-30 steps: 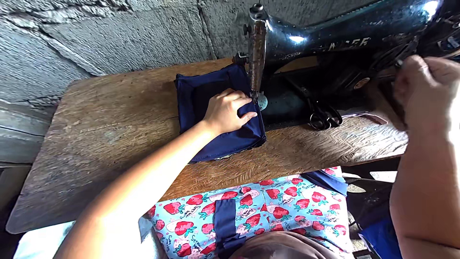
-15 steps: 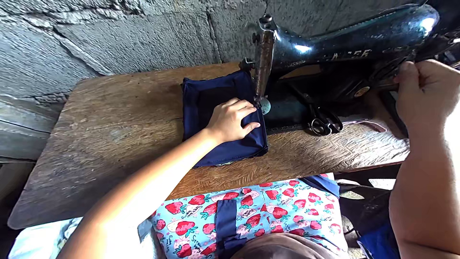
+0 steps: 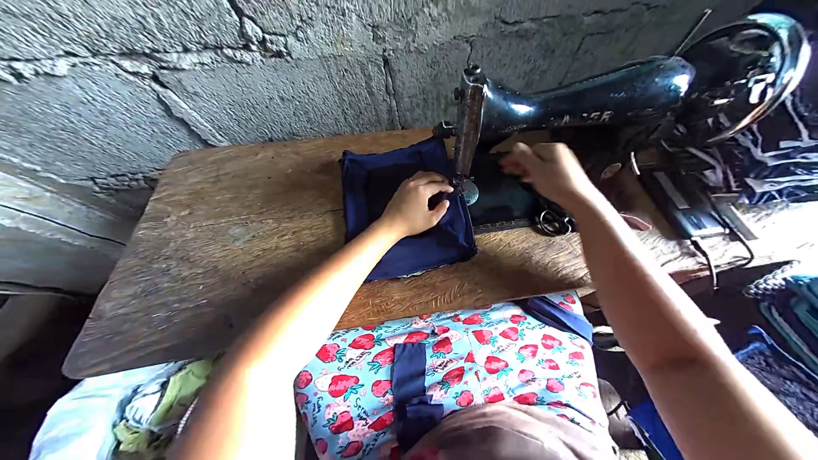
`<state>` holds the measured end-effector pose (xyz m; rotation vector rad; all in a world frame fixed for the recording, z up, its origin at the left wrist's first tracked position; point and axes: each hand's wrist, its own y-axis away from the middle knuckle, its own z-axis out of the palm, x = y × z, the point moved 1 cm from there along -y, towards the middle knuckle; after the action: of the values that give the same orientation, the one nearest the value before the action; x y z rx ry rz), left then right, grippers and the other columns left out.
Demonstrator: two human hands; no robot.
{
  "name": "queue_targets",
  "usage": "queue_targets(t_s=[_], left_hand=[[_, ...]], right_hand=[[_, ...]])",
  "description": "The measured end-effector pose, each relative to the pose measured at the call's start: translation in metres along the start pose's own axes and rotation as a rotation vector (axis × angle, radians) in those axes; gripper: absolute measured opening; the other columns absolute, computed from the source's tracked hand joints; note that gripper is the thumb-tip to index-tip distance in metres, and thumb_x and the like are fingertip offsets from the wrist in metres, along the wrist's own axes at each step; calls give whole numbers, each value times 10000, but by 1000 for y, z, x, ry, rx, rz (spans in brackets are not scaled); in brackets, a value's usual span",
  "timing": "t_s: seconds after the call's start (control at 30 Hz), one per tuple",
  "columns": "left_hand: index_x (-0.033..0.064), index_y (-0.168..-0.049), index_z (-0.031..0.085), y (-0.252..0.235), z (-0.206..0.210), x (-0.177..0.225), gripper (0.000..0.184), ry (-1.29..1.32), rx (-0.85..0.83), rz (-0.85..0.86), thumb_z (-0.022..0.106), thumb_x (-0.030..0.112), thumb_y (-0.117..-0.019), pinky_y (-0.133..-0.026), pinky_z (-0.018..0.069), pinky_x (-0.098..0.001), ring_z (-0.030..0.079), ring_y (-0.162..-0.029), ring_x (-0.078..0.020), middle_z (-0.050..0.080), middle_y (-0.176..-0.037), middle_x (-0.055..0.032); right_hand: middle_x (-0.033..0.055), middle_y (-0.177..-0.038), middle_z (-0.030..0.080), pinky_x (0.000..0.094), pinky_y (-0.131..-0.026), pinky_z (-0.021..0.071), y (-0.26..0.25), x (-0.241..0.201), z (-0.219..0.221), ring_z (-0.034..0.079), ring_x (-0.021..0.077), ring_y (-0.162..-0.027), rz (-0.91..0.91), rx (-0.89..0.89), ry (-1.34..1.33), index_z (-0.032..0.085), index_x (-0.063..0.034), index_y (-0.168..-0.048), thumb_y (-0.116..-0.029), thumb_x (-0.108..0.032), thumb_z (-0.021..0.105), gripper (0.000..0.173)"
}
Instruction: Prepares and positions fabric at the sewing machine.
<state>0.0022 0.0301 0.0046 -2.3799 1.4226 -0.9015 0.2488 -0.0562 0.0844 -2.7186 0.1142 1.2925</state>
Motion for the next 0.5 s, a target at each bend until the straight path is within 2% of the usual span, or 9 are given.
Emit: queue_targets(t_s=[0.03, 0.07, 0.1, 0.17, 0.27, 0.33, 0.4, 0.47, 0.5], left_hand=[[-9, -1157, 739, 0, -1, 1, 277, -3, -15, -12, 627, 131, -945, -1090, 468, -498, 623, -1250, -342, 689, -1267, -188], [-8, -1167, 735, 0, -1, 2, 280, -5, -25, -26, 633, 136, -949, -1089, 468, -499, 622, -1255, -336, 685, -1277, -183], [-2, -1168, 736, 0, -1, 3, 276, -6, -31, -39, 638, 139, -952, -1091, 469, -494, 622, -1256, -327, 687, -1277, -176], [14, -1161, 744, -1, -1, 4, 267, -9, -24, -56, 635, 145, -955, -1088, 474, -488, 626, -1252, -318, 692, -1272, -166], [41, -1169, 757, -2, 0, 3, 271, -20, -14, -64, 625, 161, -965, -1070, 479, -507, 626, -1243, -330, 689, -1270, -176], [57, -1176, 759, -3, 2, 1, 275, -37, -14, -67, 617, 172, -971, -1060, 483, -515, 625, -1240, -334, 686, -1270, -174], [59, -1185, 753, -3, 2, 4, 278, -56, -24, -74, 611, 167, -972, -1057, 483, -509, 623, -1240, -333, 683, -1278, -167], [58, -1199, 741, -1, 1, 6, 285, -77, -42, -90, 608, 172, -975, -1053, 482, -515, 618, -1242, -334, 674, -1296, -160], [54, -1212, 734, 0, 0, 7, 291, -81, -53, -105, 608, 177, -980, -1050, 477, -530, 609, -1253, -342, 664, -1311, -163]], right_hand=[[132, -1160, 713, 401, -956, 542, -18, -1, 15, 691, 187, -1049, 44, -76, -173, 659, 37, -1223, -1136, -274, 318, 469], [107, -1094, 689, 337, -901, 551, -31, -3, 29, 680, 143, -977, 114, -100, -389, 609, 54, -1205, -1128, -210, 310, 407], [88, -1002, 653, 326, -849, 567, -41, -4, 40, 671, 137, -893, 191, -90, -614, 564, 41, -1152, -1106, -149, 313, 318], [72, -975, 572, 364, -853, 541, -54, -2, 56, 604, 164, -885, 240, -52, -1039, 502, -36, -1142, -1087, -115, 259, 261], [53, -1088, 662, 406, -911, 534, -63, -4, 70, 631, 166, -1039, 32, -8, -1391, 552, -136, -1229, -1120, -377, 118, 509], [62, -1106, 673, 428, -917, 538, -67, -7, 74, 636, 183, -1064, -36, 8, -1487, 562, -146, -1239, -1103, -475, 81, 598], [37, -1116, 666, 413, -932, 533, -68, -3, 71, 627, 159, -1078, -82, -3, -1487, 551, -166, -1246, -1102, -468, 69, 586], [41, -1071, 656, 377, -886, 544, -65, 5, 64, 632, 139, -1013, -71, 17, -1252, 542, -109, -1222, -1111, -221, 131, 440], [58, -1047, 621, 336, -866, 536, -59, 1, 55, 616, 126, -971, -16, 57, -962, 528, -38, -1208, -1082, -54, 222, 331]])
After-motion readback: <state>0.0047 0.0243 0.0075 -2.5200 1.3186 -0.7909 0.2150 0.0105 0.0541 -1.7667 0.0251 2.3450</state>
